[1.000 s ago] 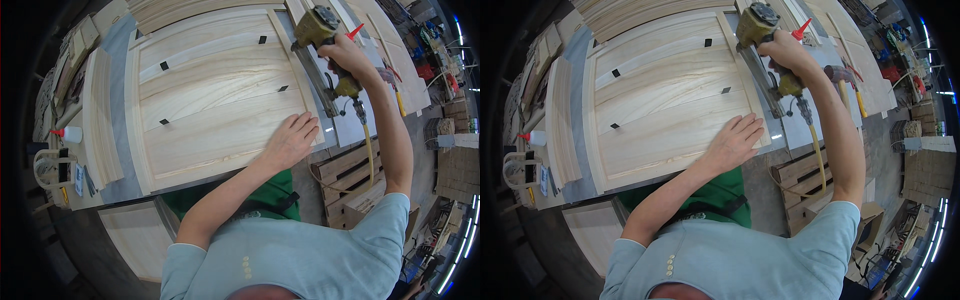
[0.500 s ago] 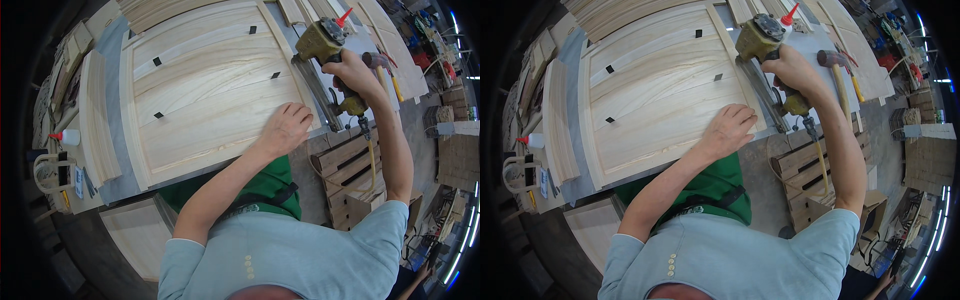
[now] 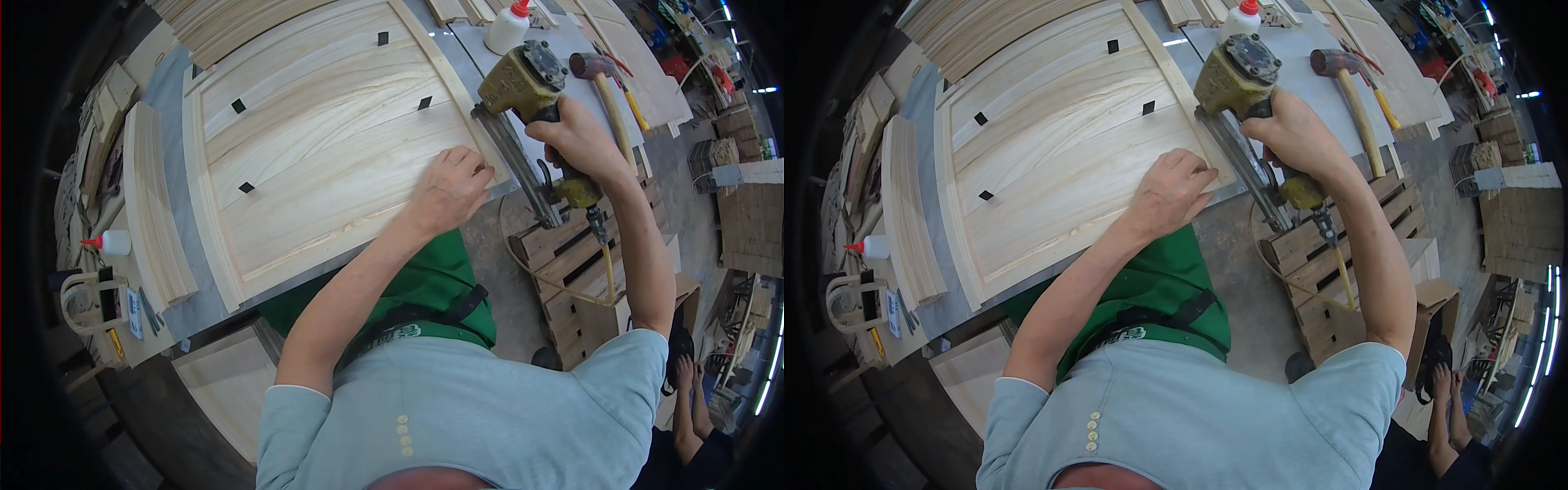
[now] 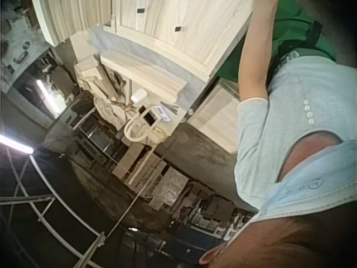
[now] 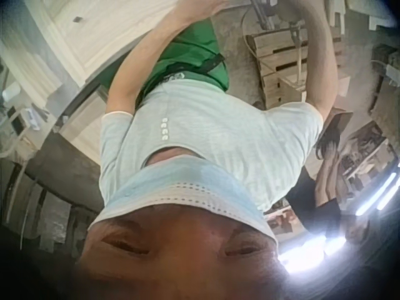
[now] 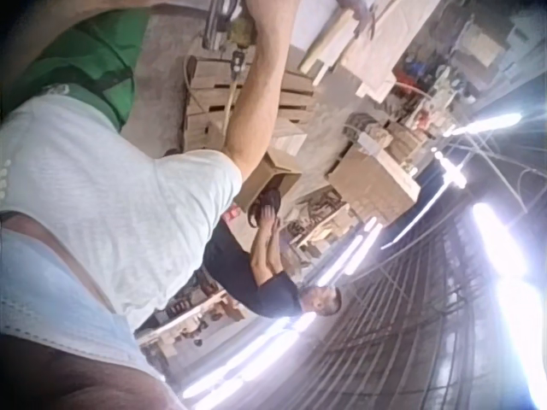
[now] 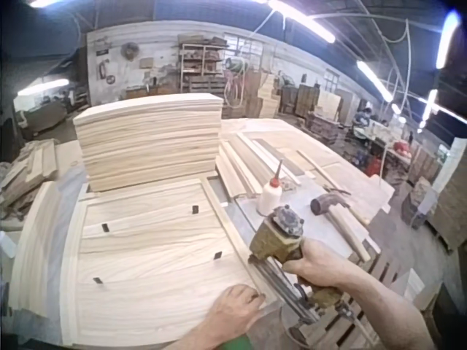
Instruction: Assemble wooden panels by applying glue, placing slats, and using a nail gun.
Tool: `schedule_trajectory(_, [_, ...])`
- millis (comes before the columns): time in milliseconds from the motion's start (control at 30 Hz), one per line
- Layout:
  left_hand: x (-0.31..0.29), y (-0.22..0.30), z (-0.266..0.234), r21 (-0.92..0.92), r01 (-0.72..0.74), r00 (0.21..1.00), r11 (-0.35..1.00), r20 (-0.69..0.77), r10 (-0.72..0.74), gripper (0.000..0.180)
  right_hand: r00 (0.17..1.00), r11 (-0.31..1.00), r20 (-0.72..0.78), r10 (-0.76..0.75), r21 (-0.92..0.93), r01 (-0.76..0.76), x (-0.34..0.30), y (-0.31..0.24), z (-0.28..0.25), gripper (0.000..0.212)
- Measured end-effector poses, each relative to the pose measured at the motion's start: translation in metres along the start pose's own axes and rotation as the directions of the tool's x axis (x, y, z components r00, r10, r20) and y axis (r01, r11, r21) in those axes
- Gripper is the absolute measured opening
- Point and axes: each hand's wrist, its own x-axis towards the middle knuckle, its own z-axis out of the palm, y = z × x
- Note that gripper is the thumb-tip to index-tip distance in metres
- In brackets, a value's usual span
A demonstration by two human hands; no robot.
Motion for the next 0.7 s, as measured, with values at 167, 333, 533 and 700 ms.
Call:
schedule_trajectory(167, [0.001, 0.001, -0.002, 0.012, 0.035, 0.999, 0.999, -0.006, -0.035, 0.030, 0.998, 0.998, 0.024, 0.059, 0.032, -0.059, -0.037, 0.009, -0.009, 0.029])
schedule_trajectory(333, [0.002, 0.004, -0.001, -0.006, 0.053, 0.999, 0.999, 0.005, -0.053, 0.027, 0.997, 0.994, 0.032, 0.071, 0.084, -0.073, -0.048, 0.023, -0.006, 0.030])
schedule_trajectory(533, [-0.011, 0.005, -0.015, -0.027, 0.101, 0.995, 0.995, -0.025, -0.102, 0.024, 0.996, 0.994, -0.075, 0.050, 0.102, -0.042, -0.028, 0.046, -0.045, 0.030])
schedule_trajectory(700, [-0.046, -0.004, -0.054, 0.002, 0.173, 0.984, 0.985, -0.032, -0.173, 0.017, 0.951, 0.962, -0.270, -0.149, -0.261, 0.077, 0.039, 0.092, -0.049, 0.029])
